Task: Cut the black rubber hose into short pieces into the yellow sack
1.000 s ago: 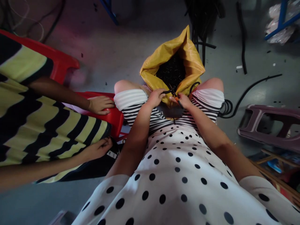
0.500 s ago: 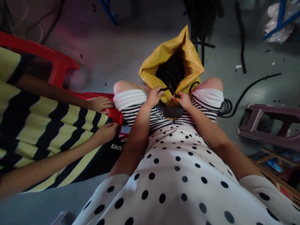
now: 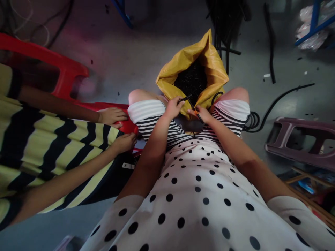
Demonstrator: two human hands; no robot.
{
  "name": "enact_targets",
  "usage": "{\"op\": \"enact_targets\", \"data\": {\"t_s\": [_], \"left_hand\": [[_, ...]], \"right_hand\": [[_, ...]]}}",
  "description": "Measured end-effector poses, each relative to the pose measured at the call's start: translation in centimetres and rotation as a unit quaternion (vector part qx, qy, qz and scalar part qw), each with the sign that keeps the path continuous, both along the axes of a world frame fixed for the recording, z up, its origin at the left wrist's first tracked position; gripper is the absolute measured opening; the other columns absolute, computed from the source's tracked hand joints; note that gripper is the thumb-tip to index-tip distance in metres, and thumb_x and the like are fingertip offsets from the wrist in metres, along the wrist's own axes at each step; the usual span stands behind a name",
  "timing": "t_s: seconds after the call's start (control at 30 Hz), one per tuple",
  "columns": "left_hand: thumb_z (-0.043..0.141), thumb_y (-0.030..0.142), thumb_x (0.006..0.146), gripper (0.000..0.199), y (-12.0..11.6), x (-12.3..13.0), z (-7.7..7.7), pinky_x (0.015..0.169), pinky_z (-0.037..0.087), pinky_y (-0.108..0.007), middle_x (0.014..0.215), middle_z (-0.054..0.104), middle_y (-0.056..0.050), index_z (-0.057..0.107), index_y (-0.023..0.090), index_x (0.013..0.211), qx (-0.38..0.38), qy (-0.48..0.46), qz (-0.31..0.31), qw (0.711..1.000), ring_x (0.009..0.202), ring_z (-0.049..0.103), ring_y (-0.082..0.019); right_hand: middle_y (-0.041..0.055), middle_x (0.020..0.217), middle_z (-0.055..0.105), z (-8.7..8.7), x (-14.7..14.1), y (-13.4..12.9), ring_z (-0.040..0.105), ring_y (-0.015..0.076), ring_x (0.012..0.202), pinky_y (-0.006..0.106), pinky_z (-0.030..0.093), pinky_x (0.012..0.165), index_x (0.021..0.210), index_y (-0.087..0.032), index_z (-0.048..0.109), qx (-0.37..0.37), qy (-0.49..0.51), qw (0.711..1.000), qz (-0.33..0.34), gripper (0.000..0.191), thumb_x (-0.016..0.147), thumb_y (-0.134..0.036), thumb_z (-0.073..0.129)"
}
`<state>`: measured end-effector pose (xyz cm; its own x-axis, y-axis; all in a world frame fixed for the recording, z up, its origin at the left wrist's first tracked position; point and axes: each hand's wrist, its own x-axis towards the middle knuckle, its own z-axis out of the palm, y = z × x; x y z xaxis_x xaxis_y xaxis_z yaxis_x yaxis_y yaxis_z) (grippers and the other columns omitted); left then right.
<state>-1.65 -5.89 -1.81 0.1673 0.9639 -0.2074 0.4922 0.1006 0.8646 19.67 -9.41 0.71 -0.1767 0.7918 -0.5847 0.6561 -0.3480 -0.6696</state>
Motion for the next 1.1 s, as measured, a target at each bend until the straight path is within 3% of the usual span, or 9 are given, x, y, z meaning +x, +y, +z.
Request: {"op": "enact_targets", "data": {"t_s": [0.23,0.4,0.5,0.67,0.9,1.0,1.1], "left_hand": [[0.064,0.028,0.095,0.028,-0.2,0.1,0.2,0.100,0.057,-0.039,0.108,0.082,-0.011,0.079,0.015,0.115,-0.018,0.056,-0.055,0.997,0.102,0.074,-0.027],[0.064,0.028,0.093,0.031,-0.2,0.0,0.1,0.106,0.057,-0.042,0.117,0.083,-0.012,0.082,0.017,0.116,-0.015,0.060,-0.125,0.990,0.110,0.075,-0.030],[0.063,0.028,0.093,0.032,-0.2,-0.1,0.1,0.107,0.056,-0.044,0.118,0.083,-0.012,0.083,0.019,0.117,-0.012,0.076,-0.134,0.988,0.113,0.074,-0.031],[0.060,0.026,0.095,0.031,-0.2,-0.1,-0.2,0.105,0.056,-0.041,0.117,0.082,-0.012,0.080,0.017,0.117,-0.006,0.090,-0.106,0.990,0.111,0.074,-0.030],[0.062,0.026,0.095,0.027,-0.1,0.2,-0.5,0.104,0.056,-0.042,0.113,0.082,-0.012,0.079,0.017,0.113,-0.007,0.049,-0.041,0.998,0.106,0.073,-0.029],[0.063,0.024,0.093,0.026,-0.1,0.2,-0.2,0.109,0.055,-0.044,0.114,0.082,-0.011,0.080,0.019,0.113,-0.007,0.047,-0.056,0.997,0.110,0.072,-0.030],[0.063,0.020,0.091,0.028,-0.5,0.3,0.1,0.116,0.051,-0.047,0.120,0.081,-0.012,0.081,0.019,0.113,0.000,0.073,-0.113,0.991,0.119,0.071,-0.032]], "right_hand": [[0.0098,0.094,0.071,0.1,0.1,-0.2,0.063,0.0248,0.085,0.039,0.054,0.086,0.096,-0.022,0.062,0.008,-0.032,0.999,0.022,0.069,0.089,-0.090,0.060],[0.0160,0.107,0.076,0.7,0.1,-0.2,0.068,0.0285,0.092,0.040,0.056,0.089,0.117,-0.017,0.067,-0.009,-0.087,0.994,0.068,0.078,0.093,-0.090,0.054],[0.0180,0.112,0.078,1.2,0.1,-0.1,0.070,0.0295,0.096,0.038,0.055,0.090,0.123,-0.015,0.070,-0.010,-0.102,0.991,0.091,0.079,0.098,-0.087,0.050],[0.0176,0.111,0.080,1.7,0.0,0.0,0.071,0.0291,0.099,0.032,0.050,0.085,0.120,-0.013,0.077,0.011,-0.120,0.987,0.104,0.070,0.102,-0.077,0.055],[0.0153,0.099,0.079,1.5,-0.1,0.0,0.067,0.0280,0.088,0.033,0.045,0.076,0.110,-0.014,0.081,0.043,-0.113,0.989,0.080,0.052,0.099,-0.063,0.067],[0.0139,0.094,0.078,1.1,0.2,0.0,0.066,0.0272,0.087,0.033,0.044,0.076,0.105,-0.015,0.080,0.050,-0.107,0.991,0.068,0.051,0.095,-0.064,0.072],[0.0117,0.089,0.076,0.7,0.4,0.0,0.065,0.0261,0.084,0.032,0.045,0.074,0.101,-0.016,0.079,0.034,-0.098,0.993,0.059,0.057,0.090,-0.072,0.074]]}}
